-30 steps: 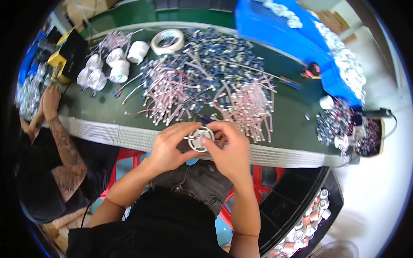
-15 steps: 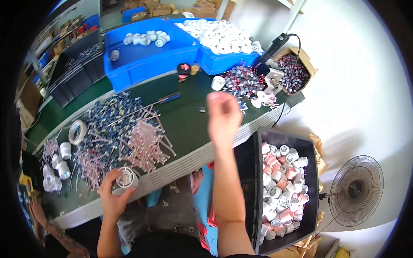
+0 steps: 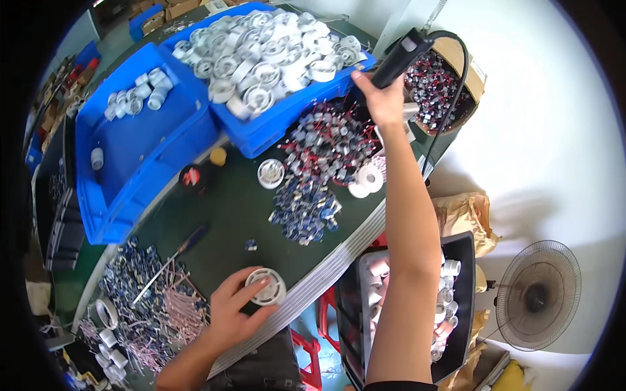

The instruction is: Assembling electronic components by connecting wires to LED light bases.

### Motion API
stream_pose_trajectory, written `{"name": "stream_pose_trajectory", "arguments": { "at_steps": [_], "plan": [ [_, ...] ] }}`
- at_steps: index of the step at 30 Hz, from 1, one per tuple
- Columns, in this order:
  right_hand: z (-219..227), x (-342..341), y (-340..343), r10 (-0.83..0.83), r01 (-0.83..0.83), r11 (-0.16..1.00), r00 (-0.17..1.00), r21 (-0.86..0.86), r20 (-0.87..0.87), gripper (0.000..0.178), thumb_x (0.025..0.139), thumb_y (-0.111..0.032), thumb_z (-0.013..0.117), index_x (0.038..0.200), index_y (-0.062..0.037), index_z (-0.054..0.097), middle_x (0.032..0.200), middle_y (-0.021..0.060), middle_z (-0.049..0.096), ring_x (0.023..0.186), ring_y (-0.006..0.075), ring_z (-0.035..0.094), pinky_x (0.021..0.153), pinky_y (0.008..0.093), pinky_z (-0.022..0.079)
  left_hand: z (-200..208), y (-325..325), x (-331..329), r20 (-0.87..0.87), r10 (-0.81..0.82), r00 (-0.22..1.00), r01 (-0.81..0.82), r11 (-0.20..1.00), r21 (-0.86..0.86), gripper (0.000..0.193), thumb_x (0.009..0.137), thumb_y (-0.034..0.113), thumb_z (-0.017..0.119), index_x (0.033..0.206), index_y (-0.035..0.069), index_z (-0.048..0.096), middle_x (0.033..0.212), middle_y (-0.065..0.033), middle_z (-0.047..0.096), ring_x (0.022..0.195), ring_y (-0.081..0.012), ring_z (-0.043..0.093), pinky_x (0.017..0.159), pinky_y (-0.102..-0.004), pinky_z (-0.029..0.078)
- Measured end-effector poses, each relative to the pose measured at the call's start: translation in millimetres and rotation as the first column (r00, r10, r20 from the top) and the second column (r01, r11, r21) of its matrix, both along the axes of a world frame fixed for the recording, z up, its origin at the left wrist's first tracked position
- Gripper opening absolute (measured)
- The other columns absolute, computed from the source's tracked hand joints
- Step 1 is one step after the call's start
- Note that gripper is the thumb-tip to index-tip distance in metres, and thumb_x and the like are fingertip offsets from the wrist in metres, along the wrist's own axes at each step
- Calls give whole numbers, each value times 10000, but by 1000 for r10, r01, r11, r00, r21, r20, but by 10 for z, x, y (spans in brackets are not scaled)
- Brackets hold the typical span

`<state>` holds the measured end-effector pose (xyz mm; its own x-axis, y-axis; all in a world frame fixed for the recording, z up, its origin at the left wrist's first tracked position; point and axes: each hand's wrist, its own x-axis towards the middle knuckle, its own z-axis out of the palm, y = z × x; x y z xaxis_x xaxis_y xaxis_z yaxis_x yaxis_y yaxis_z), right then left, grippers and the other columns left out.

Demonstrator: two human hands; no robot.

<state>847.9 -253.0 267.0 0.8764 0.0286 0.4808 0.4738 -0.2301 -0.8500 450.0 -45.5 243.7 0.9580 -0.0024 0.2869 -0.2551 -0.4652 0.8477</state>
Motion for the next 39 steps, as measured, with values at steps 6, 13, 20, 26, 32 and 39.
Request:
{"name": "stream_pose_trajectory", "arguments": {
  "at_steps": [6, 13, 20, 26, 32, 39],
  "plan": [
    [391, -179, -156, -56, 68, 931, 997, 360, -43, 399, 869, -82, 697, 1187, -8, 468, 737, 65, 620, 618, 160, 632, 638, 269, 467, 35, -631, 1269, 87, -57, 995, 63, 996, -68, 419, 681, 125, 834, 1070, 77, 686, 1165, -149, 611, 962, -297, 646, 798, -368, 555],
    [285, -89, -1062, -130, 80, 885, 988, 459, 79, 291, 893, -84, 675, 1089, -9, 474, 707, 85, 587, 552, 174, 575, 568, 317, 519, -425, -1404, 2425, 259, -54, 964, 59, 998, -11, 477, 656, 78, 824, 1107, 62, 669, 1120, -166, 612, 970, -330, 624, 808, -389, 516],
    [25, 94, -1252, 141, -137, 954, 990, 268, 4, 420, 880, -30, 600, 1255, -13, 412, 859, 130, 636, 794, 253, 669, 776, 384, 533, -740, -1643, 2558, 231, -64, 971, 43, 995, 94, 675, 597, 108, 821, 1236, 55, 609, 1102, -139, 561, 941, -294, 590, 812, -394, 513],
    [-160, 117, -1271, 173, -133, 948, 977, 289, -121, 498, 795, 47, 670, 1212, -7, 402, 777, 81, 630, 696, 163, 638, 679, 301, 521, -877, -1641, 2509, 273, -51, 961, 33, 997, 72, 640, 586, 72, 831, 1188, 32, 616, 1111, -172, 556, 978, -330, 607, 808, -399, 532],
    [-375, 201, -1419, 583, -524, 681, 811, 512, 54, 804, 871, -556, 641, 1417, -81, 290, 849, 83, 563, 768, 187, 586, 855, 434, 524, -933, -1645, 2512, 293, -48, 955, 31, 998, 63, 640, 577, 75, 836, 1180, 37, 625, 1127, -168, 557, 979, -319, 612, 813, -388, 538],
    [-259, 91, -1330, 241, -234, 919, 970, 317, 18, 622, 823, -53, 607, 1369, 18, 318, 761, 111, 587, 628, 196, 583, 660, 350, 527, -928, -1627, 2504, 298, -35, 954, 14, 997, 70, 643, 574, 107, 843, 1182, 60, 635, 1127, -143, 560, 976, -304, 614, 805, -385, 541]
  ]
}}
